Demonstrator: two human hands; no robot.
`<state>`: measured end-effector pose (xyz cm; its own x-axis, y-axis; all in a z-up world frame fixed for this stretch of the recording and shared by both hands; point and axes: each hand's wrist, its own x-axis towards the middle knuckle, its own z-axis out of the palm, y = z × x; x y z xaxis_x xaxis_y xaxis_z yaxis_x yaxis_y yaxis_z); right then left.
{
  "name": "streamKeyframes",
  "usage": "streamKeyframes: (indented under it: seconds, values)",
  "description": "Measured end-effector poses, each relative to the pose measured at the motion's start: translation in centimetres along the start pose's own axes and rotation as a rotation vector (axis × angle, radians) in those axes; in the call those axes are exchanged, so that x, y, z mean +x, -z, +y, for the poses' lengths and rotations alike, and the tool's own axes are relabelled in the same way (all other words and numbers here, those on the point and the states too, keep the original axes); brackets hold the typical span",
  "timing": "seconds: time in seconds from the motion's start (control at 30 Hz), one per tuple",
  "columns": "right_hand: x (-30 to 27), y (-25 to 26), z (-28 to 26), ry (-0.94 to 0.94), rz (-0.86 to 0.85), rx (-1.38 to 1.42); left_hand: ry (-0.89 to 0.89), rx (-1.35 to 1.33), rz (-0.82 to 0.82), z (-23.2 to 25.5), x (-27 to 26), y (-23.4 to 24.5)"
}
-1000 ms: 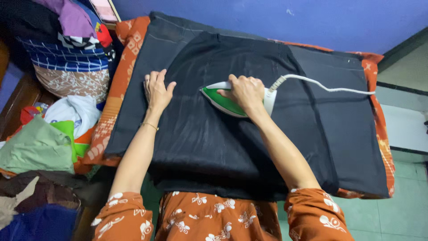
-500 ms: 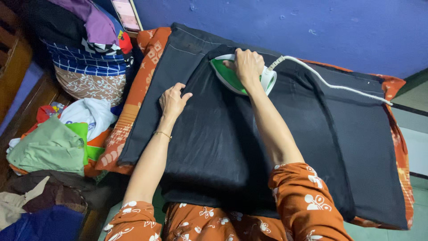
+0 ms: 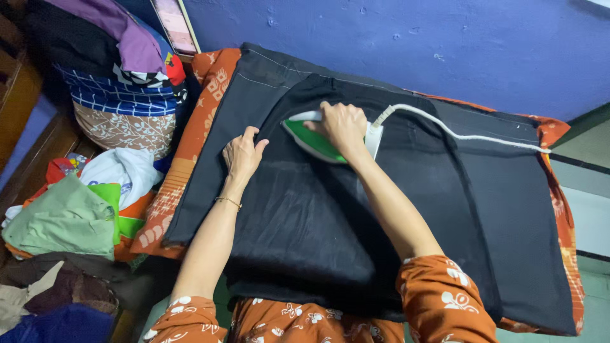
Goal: The person irons a black skirt by hand, smoothing the fabric and passing an iron over the garment multiple times across different sections.
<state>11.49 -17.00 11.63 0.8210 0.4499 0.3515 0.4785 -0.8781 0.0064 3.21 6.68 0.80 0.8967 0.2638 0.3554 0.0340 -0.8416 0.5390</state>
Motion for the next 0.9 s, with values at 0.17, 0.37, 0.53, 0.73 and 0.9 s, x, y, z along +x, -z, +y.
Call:
streamKeyframes:
  seconds: [0.17,0.37,0.53,0.73,0.9]
  values:
    - [3.4,-2.6,1.2,-0.094,0.095,-0.077,0.041,-0.028,-0.027,-0.6,-0.1,0.0]
    - [3.9,-2.0,0.6,-0.227,-0.073,-0.007,0.015,-0.119,-0.125,-1.0,0.6,1.8]
    - [1.2,0.7,-1.2,-0.164,-0.146,0.014,0.089,-0.12,-0.141,-1.1,0.3,3.0]
    - [-2.9,2.9,-4.0,-0.025,-0.165,0.031,0.01,-0.129,-0.035,-1.5,0.0,2.6]
    - [-2.1,1.4,-4.5,-0.002,-0.036,0.043,0.004,-0.127,-0.024,-2.0,0.0,2.0]
